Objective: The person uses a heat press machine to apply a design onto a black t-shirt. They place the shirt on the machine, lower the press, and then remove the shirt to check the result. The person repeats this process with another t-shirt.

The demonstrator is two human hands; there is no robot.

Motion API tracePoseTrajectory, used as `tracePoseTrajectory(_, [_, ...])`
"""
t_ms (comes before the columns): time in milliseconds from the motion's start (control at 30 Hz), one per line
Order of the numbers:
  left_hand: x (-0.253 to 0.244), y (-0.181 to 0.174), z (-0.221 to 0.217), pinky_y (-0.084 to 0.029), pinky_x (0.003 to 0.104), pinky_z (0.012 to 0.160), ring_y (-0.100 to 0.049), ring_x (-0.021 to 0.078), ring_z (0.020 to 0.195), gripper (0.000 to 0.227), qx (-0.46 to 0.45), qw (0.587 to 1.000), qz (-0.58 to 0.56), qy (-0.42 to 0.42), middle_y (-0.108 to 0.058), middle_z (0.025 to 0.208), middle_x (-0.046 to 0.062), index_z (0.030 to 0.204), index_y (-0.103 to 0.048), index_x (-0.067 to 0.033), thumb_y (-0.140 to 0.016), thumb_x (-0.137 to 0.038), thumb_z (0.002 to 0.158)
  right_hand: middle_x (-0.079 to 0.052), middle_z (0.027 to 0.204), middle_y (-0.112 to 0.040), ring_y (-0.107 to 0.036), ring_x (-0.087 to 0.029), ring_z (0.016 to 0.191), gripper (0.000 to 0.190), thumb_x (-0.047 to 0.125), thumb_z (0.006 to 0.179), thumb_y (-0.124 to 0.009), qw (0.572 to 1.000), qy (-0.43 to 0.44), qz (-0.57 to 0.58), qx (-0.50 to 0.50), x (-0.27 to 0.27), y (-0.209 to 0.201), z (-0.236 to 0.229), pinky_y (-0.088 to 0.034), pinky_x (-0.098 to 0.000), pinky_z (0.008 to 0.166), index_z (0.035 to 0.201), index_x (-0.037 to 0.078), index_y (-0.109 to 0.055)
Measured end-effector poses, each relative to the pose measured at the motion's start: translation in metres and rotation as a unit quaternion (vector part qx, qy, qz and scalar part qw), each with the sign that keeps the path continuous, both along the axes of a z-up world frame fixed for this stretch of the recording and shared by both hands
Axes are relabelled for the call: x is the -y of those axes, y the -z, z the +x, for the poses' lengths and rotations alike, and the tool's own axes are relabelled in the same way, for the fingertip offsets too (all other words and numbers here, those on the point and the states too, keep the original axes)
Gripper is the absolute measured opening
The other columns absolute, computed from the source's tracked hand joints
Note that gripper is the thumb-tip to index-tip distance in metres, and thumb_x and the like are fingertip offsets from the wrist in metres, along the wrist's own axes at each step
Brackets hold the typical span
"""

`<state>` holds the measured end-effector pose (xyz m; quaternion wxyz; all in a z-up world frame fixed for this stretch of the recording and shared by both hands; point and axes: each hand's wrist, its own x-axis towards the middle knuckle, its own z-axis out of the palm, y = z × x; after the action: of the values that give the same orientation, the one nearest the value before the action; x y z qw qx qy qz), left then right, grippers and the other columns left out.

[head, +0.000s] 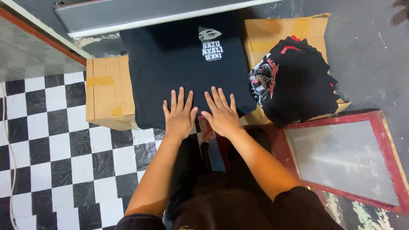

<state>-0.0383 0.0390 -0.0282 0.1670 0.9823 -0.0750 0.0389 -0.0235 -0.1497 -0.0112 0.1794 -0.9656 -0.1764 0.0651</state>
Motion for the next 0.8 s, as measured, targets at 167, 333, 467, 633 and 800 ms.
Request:
tracePoseTrajectory(167, [-0.024,0.000,-0.016,-0.015,0.060,0.121,-0.019,0.0374,0.155,0.062,0.008,1.000,0.012,-0.013,-0.027,0.168,0.015,0.160,-0.037,-0.0180,-0.043,-0.046,0.105,-0.018,0.167,-0.020,-0.015,-0.032,0.154,0.068,0.049,0.104,-0.041,0.998,0.037,-0.027,0.044,0.037,0.021,0.004,-0.008,-0.0574,0.120,0.159,0.009,-0.030])
tracePoseTrajectory(333, [-0.041,-0.008,-0.017,-0.016,0.060,0.121,-0.022,0.0366,0.155,0.062,0.001,0.999,0.005,-0.042,-0.030,0.167,0.016,0.159,-0.038,-0.0122,-0.044,-0.044,0.105,-0.019,0.167,-0.026,-0.020,-0.033,0.157,0.065,0.046,0.105,-0.043,0.997,0.065,-0.010,0.038,0.046,0.012,0.009,-0.011,-0.0560,0.124,0.158,0.008,-0.035])
tracePoseTrajectory(467, [-0.021,-0.025,-0.004,-0.020,0.060,0.121,-0.025,0.0389,0.154,0.059,-0.002,0.998,-0.026,-0.060,-0.037,0.163,0.015,0.153,-0.046,-0.0098,-0.048,-0.041,0.103,-0.020,0.164,-0.031,-0.024,-0.039,0.152,0.062,0.045,0.102,-0.051,0.997,0.063,0.004,0.037,0.015,-0.001,0.017,-0.016,-0.0567,0.123,0.154,0.011,-0.044])
tracePoseTrajectory(633, [-0.004,-0.019,0.008,-0.021,0.065,0.118,-0.027,0.0435,0.152,0.055,0.044,0.999,0.003,-0.015,-0.039,0.162,0.016,0.152,-0.050,-0.0113,-0.051,-0.038,0.104,-0.020,0.161,-0.037,-0.030,-0.040,0.151,0.060,0.041,0.100,-0.056,0.996,0.021,0.050,0.066,-0.009,0.000,0.015,-0.020,-0.0598,0.119,0.151,0.010,-0.049])
tracePoseTrajectory(800, [-0.005,-0.029,0.010,-0.023,0.067,0.114,-0.030,0.0404,0.149,0.055,0.018,1.000,-0.009,-0.015,-0.041,0.159,0.014,0.149,-0.053,-0.0190,-0.055,-0.042,0.100,-0.019,0.155,-0.044,-0.039,-0.039,0.144,0.059,0.040,0.096,-0.062,0.998,0.011,0.002,0.067,-0.012,-0.019,0.017,-0.029,-0.0592,0.115,0.147,0.011,-0.053])
